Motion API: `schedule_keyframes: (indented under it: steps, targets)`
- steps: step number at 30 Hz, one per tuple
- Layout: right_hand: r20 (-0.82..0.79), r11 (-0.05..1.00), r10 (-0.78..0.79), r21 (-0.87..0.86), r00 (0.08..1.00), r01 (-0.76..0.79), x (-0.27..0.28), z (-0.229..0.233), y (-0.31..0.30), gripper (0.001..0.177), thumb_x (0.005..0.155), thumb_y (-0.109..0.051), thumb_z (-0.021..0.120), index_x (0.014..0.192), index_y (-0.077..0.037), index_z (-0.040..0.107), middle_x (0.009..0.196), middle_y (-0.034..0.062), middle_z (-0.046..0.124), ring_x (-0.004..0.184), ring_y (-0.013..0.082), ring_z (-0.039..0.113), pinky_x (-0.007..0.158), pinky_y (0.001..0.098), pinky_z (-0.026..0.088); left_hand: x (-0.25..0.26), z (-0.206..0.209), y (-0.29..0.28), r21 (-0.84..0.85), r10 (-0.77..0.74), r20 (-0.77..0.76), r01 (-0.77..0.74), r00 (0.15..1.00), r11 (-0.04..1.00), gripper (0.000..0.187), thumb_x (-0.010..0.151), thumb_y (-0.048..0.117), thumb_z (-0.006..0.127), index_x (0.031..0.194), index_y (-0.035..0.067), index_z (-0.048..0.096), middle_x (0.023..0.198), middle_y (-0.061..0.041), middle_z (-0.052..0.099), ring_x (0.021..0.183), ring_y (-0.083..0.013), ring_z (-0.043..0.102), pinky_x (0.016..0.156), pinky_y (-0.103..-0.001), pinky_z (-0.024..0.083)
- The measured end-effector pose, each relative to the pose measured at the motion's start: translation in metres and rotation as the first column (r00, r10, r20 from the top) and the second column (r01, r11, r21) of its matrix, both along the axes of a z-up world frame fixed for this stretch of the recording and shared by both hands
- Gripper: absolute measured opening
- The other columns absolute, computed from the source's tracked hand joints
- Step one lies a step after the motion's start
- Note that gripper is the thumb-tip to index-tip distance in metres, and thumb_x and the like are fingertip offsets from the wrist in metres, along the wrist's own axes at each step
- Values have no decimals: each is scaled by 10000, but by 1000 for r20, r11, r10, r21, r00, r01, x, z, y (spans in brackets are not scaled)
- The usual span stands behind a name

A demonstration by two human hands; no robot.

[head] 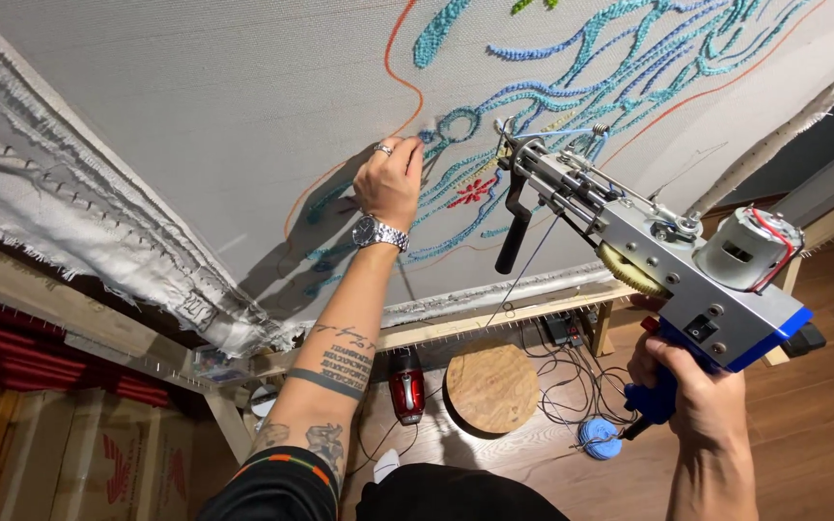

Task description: Tufting a jellyfish pattern onto a canvas using an electric tufting gun.

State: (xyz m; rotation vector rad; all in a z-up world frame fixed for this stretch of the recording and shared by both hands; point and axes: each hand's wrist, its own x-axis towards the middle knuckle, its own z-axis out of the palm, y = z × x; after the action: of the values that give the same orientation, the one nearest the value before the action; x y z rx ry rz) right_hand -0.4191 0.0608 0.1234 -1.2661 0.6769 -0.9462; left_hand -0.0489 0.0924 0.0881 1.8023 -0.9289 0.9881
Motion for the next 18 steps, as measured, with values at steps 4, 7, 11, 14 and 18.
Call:
schedule_keyframes:
  steps: [4, 7, 11, 14, 18]
  targets:
    - [-16, 999, -28, 26, 999, 29, -1, 0, 1, 116, 767, 7, 522, 869, 34, 474, 588, 107, 396, 444, 187, 364, 408, 301, 316, -1, -1, 0, 63, -24, 34, 22, 999, 998, 45, 847, 180, 570, 859, 147, 598, 826, -17, 603, 601, -220, 576, 526, -349, 456]
    - [-13, 998, -41, 37, 999, 41, -1, -4, -1, 130, 755, 18, 533, 872, 40, 481, 604, 112, 416, 449, 190, 378, 402, 295, 320, -6, 2, 7, 35, -83, 4, 83, 997, 996, 22, 852, 152, 535, 845, 132, 537, 838, -44, 578, 598, -226, 569, 524, -353, 467]
    - [-21, 1000, -11, -7, 1000, 11, 0, -3, 1, 113, 763, 23, 512, 871, 43, 487, 587, 114, 428, 425, 194, 384, 374, 293, 320, -15, 6, 19, -52, -234, -28, 232, 972, 971, 61, 854, 66, 502, 807, 98, 480, 776, -47, 505, 602, -173, 522, 475, -295, 429]
    - [-19, 999, 36, -31, 999, -36, 1, -1, 2, 204, 770, -8, 522, 958, 66, 547, 546, 94, 425, 409, 178, 390, 376, 286, 341, -21, 8, 29, -66, -306, 81, 311, 949, 948, 32, 847, 56, 501, 815, 55, 499, 763, -74, 503, 620, -212, 521, 499, -326, 438]
    - [-20, 997, 66, -36, 998, -67, 4, 2, 4, 320, 760, -10, 500, 1058, 97, 551, 524, 103, 404, 415, 168, 356, 383, 269, 309, -20, -17, 26, 58, -384, 19, 383, 923, 922, 101, 890, 104, 491, 841, 49, 560, 819, -90, 585, 566, -147, 553, 471, -248, 473]
